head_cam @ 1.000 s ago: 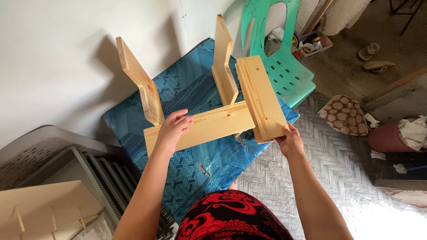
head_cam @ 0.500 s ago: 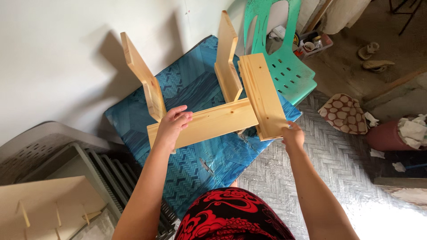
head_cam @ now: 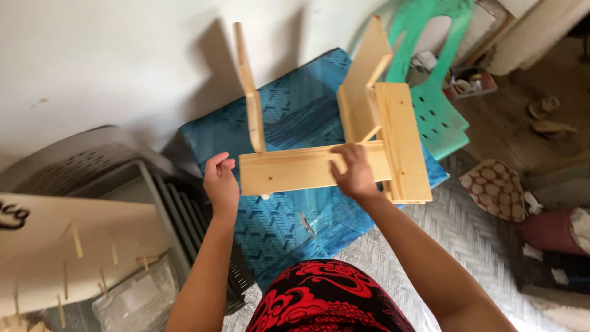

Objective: The person disassembles a small wooden three-tiered stand by hand, removing the top shelf, middle shelf, and side supports. They place the pieces on a nearby green plastic chair and then retrieve another similar stand to begin disassembling it as well.

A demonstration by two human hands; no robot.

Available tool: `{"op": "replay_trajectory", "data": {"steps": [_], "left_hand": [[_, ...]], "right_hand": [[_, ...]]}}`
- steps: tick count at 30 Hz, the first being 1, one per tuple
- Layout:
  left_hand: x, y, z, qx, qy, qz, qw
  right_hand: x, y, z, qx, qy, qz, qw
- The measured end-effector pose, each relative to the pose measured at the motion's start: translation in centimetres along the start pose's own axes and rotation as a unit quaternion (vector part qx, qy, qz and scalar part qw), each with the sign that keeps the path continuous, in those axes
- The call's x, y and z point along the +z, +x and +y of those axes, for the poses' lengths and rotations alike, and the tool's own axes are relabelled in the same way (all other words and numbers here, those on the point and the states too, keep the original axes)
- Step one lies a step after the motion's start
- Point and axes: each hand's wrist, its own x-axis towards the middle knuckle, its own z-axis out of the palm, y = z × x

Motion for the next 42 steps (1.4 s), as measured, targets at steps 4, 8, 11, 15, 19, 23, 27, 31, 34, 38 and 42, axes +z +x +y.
{"op": "replay_trajectory", "data": {"steps": [4, 8, 11, 15, 19, 23, 27, 31, 34, 38, 42], "left_hand": [[-1.8, -0.9, -5.7, 0.012, 0.076, 0.063, 0.995], [-2.6, -3.2, -10.7, -0.017, 0.131, -0.016, 0.991], [-1.9, -4.8, -12.2, 0.018, 0.107, -0.137, 0.985], [-0.4, -6.2, -11.5, -0.022, 0.018, -0.218, 0.975], [1.5, -6.4, -10.9, 0.029, -0.009, -0.214, 0.976], [3.8, -6.9, -11.8, -0.040, 0.053, -0.220, 0.973], [4.5, -7.0, -12.7, -0.032, 0.063, -0.195, 0.978], [4.7, -7.3, -12.8, -0.012, 0.041, -0.163, 0.986], [4.7, -7.2, -12.7, 0.005, 0.034, -0.159, 0.987], [5.0, -7.4, -12.8, 0.025, 0.059, -0.169, 0.984], [4.9, -7.6, -12.9, 0.022, 0.018, -0.162, 0.986]], "right_hand": [[4.3, 2.5, -4.7, -0.105, 0.025, -0.102, 0.989], [8.7, 4.6, -9.1, -0.134, 0.033, -0.270, 0.953], [11.7, 5.8, -12.2, -0.142, -0.014, -0.381, 0.913], [14.7, 7.3, -15.3, -0.210, -0.176, -0.461, 0.844], [16.4, 8.4, -17.3, -0.238, -0.310, -0.487, 0.781], [17.5, 9.1, -17.8, -0.261, -0.413, -0.546, 0.680], [18.6, 9.3, -16.9, -0.272, -0.393, -0.525, 0.704], [19.1, 9.1, -15.5, -0.261, -0.354, -0.515, 0.736], [19.4, 9.2, -15.3, -0.258, -0.345, -0.514, 0.742], [19.6, 9.3, -15.6, -0.247, -0.352, -0.539, 0.724], [19.4, 9.3, -15.7, -0.251, -0.343, -0.529, 0.735]]}}
